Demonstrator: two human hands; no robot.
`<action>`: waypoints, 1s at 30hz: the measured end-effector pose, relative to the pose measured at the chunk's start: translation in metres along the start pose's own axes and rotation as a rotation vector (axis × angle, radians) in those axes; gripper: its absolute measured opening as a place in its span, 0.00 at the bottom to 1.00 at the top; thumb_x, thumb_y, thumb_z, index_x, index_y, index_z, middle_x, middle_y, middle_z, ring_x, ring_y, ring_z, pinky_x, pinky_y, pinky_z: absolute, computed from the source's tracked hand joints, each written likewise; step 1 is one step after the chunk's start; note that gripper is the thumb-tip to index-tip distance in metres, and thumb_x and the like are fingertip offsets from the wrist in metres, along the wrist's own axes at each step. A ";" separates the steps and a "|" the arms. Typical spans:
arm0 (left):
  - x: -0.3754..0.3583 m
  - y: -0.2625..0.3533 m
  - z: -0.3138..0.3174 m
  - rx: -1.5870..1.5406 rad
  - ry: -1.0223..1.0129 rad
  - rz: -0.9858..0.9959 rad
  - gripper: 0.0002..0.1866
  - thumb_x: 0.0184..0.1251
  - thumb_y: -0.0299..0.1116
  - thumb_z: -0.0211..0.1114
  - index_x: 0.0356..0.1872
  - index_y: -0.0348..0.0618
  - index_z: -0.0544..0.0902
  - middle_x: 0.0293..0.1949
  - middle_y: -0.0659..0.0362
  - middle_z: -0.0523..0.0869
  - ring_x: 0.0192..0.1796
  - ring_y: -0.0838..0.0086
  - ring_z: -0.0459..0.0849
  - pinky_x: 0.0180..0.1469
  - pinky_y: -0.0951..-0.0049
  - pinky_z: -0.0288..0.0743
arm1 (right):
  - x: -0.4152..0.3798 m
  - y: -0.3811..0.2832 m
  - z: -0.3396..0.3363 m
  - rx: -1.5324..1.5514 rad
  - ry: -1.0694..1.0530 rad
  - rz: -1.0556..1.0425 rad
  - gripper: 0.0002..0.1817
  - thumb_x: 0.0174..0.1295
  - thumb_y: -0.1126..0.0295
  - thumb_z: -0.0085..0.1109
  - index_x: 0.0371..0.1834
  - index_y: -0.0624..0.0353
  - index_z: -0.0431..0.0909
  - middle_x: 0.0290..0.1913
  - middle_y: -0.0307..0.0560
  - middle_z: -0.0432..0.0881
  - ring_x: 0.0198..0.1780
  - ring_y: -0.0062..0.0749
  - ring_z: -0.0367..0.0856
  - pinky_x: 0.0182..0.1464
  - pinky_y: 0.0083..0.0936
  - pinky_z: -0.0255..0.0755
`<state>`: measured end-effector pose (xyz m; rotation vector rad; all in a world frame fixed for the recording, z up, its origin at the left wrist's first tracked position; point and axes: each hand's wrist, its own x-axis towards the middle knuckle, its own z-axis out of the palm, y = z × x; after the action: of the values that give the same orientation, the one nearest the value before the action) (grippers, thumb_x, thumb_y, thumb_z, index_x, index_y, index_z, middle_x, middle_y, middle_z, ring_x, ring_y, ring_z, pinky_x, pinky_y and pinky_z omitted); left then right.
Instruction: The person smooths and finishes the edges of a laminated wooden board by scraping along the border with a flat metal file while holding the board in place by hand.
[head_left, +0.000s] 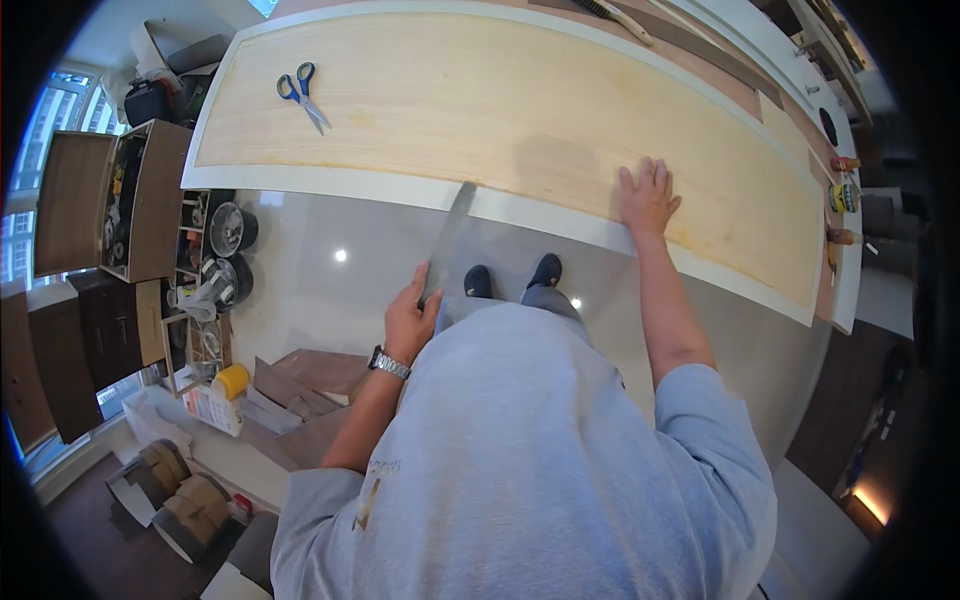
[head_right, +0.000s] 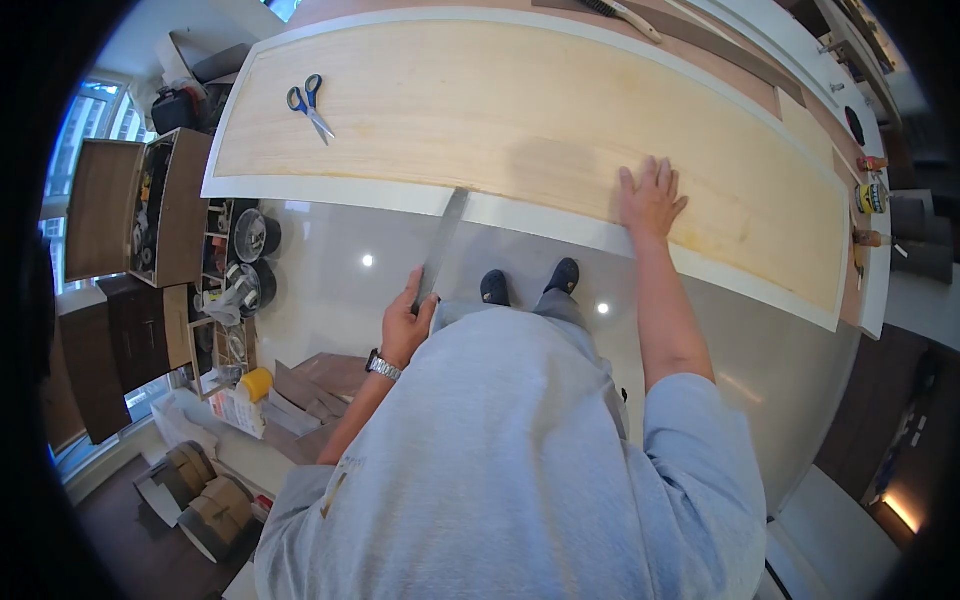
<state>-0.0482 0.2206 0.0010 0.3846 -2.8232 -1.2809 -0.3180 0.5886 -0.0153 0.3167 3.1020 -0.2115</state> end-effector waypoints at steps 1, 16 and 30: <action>0.003 0.000 0.002 0.037 -0.018 0.062 0.30 0.73 0.37 0.68 0.74 0.44 0.75 0.40 0.47 0.89 0.34 0.61 0.87 0.40 0.64 0.80 | -0.001 0.002 -0.001 0.007 -0.004 0.020 0.41 0.74 0.34 0.43 0.83 0.46 0.60 0.86 0.46 0.52 0.86 0.44 0.45 0.82 0.65 0.35; 0.077 0.057 0.062 0.289 -0.139 0.196 0.27 0.76 0.37 0.64 0.74 0.61 0.75 0.28 0.51 0.83 0.30 0.55 0.83 0.33 0.58 0.77 | -0.002 0.000 -0.003 -0.037 0.000 0.019 0.40 0.75 0.35 0.40 0.83 0.45 0.60 0.86 0.44 0.52 0.85 0.45 0.47 0.82 0.64 0.38; 0.058 0.026 0.053 0.197 -0.047 0.146 0.27 0.75 0.40 0.65 0.74 0.64 0.75 0.27 0.52 0.82 0.27 0.54 0.82 0.31 0.56 0.77 | -0.002 -0.008 -0.006 -0.055 -0.006 0.042 0.39 0.75 0.35 0.39 0.83 0.43 0.59 0.86 0.44 0.52 0.86 0.44 0.45 0.82 0.63 0.37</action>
<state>-0.1166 0.2635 -0.0198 0.1492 -2.9623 -1.0023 -0.3180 0.5813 -0.0086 0.3783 3.0857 -0.1262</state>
